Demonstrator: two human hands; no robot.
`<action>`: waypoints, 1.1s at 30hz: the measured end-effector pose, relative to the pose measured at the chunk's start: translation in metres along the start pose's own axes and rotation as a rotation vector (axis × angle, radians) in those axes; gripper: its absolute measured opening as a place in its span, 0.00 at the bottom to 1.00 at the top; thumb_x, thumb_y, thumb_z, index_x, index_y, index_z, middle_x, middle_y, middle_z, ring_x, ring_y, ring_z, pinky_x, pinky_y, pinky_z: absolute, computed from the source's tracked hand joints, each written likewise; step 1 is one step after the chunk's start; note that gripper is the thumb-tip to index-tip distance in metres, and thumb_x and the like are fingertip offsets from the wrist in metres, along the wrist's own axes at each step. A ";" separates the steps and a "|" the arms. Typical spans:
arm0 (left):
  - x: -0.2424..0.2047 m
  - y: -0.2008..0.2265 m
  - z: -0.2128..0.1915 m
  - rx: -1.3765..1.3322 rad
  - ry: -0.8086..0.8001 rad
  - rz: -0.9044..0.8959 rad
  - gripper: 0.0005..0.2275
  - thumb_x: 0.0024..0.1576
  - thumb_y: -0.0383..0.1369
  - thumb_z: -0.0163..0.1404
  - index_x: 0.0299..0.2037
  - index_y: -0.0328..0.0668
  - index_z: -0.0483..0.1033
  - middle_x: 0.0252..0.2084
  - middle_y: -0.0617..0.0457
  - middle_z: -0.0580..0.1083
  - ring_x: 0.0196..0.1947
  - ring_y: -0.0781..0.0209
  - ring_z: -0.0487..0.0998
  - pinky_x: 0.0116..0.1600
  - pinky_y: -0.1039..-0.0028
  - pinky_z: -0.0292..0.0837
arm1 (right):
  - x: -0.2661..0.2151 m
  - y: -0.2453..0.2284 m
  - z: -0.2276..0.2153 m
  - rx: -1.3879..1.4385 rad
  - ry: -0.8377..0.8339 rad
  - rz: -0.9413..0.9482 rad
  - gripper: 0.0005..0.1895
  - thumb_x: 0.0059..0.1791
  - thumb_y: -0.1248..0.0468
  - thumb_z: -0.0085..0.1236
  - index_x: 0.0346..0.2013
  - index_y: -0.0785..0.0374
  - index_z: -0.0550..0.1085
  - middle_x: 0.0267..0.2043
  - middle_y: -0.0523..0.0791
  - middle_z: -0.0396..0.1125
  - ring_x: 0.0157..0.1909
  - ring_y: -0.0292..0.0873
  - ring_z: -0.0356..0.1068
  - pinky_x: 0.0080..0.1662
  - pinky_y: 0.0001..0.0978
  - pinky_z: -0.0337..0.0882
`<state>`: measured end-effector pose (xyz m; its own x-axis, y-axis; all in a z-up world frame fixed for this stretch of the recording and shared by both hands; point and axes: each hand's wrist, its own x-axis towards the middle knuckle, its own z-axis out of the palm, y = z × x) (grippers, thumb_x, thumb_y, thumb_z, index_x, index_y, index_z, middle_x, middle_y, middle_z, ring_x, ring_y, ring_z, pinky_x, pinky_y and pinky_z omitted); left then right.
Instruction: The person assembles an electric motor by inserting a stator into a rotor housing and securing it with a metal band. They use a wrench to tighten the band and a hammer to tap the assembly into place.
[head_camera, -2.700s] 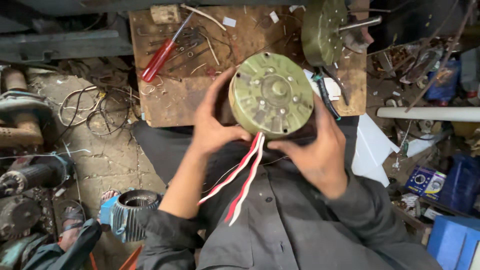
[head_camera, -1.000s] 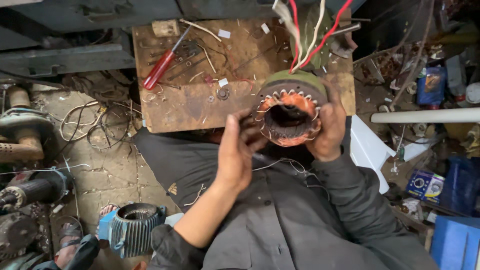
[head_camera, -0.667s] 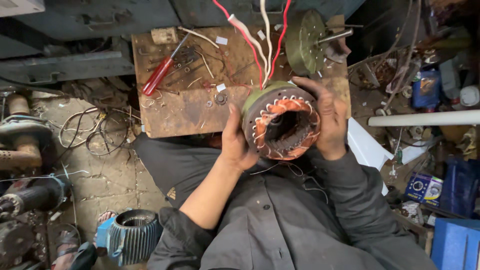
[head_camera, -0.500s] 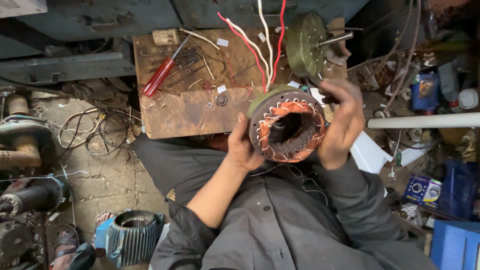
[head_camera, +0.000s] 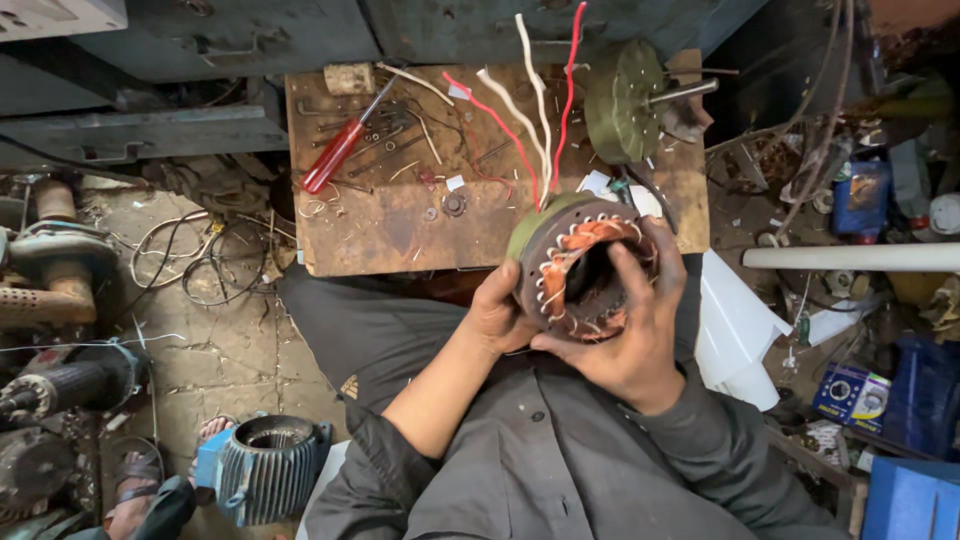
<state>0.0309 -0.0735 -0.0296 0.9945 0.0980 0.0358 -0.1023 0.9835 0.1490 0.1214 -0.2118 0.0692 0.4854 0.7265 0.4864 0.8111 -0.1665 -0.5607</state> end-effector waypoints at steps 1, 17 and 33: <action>0.003 0.006 0.010 0.075 -0.046 0.013 0.42 0.57 0.55 0.56 0.77 0.39 0.53 0.75 0.45 0.61 0.75 0.49 0.62 0.79 0.52 0.55 | 0.001 -0.003 0.000 -0.001 0.009 -0.020 0.61 0.36 0.42 0.79 0.73 0.57 0.54 0.76 0.58 0.41 0.78 0.66 0.48 0.75 0.59 0.58; 0.013 0.009 0.007 0.035 -0.118 0.092 0.45 0.55 0.54 0.58 0.77 0.35 0.52 0.75 0.37 0.60 0.75 0.43 0.63 0.79 0.53 0.56 | 0.026 -0.016 -0.008 -0.112 0.114 -0.285 0.49 0.42 0.48 0.82 0.66 0.54 0.58 0.71 0.52 0.46 0.73 0.70 0.51 0.70 0.68 0.63; 0.003 -0.009 -0.048 -0.019 -0.088 0.126 0.32 0.65 0.50 0.54 0.69 0.28 0.65 0.65 0.38 0.73 0.63 0.48 0.75 0.69 0.59 0.68 | 0.037 -0.021 -0.024 -0.175 0.176 -0.289 0.51 0.42 0.45 0.83 0.64 0.53 0.55 0.71 0.52 0.47 0.73 0.68 0.52 0.70 0.69 0.64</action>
<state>0.0354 -0.0749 -0.0788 0.9681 0.2085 0.1394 -0.2253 0.9670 0.1189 0.1302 -0.1977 0.1151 0.2644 0.6369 0.7242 0.9590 -0.0940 -0.2675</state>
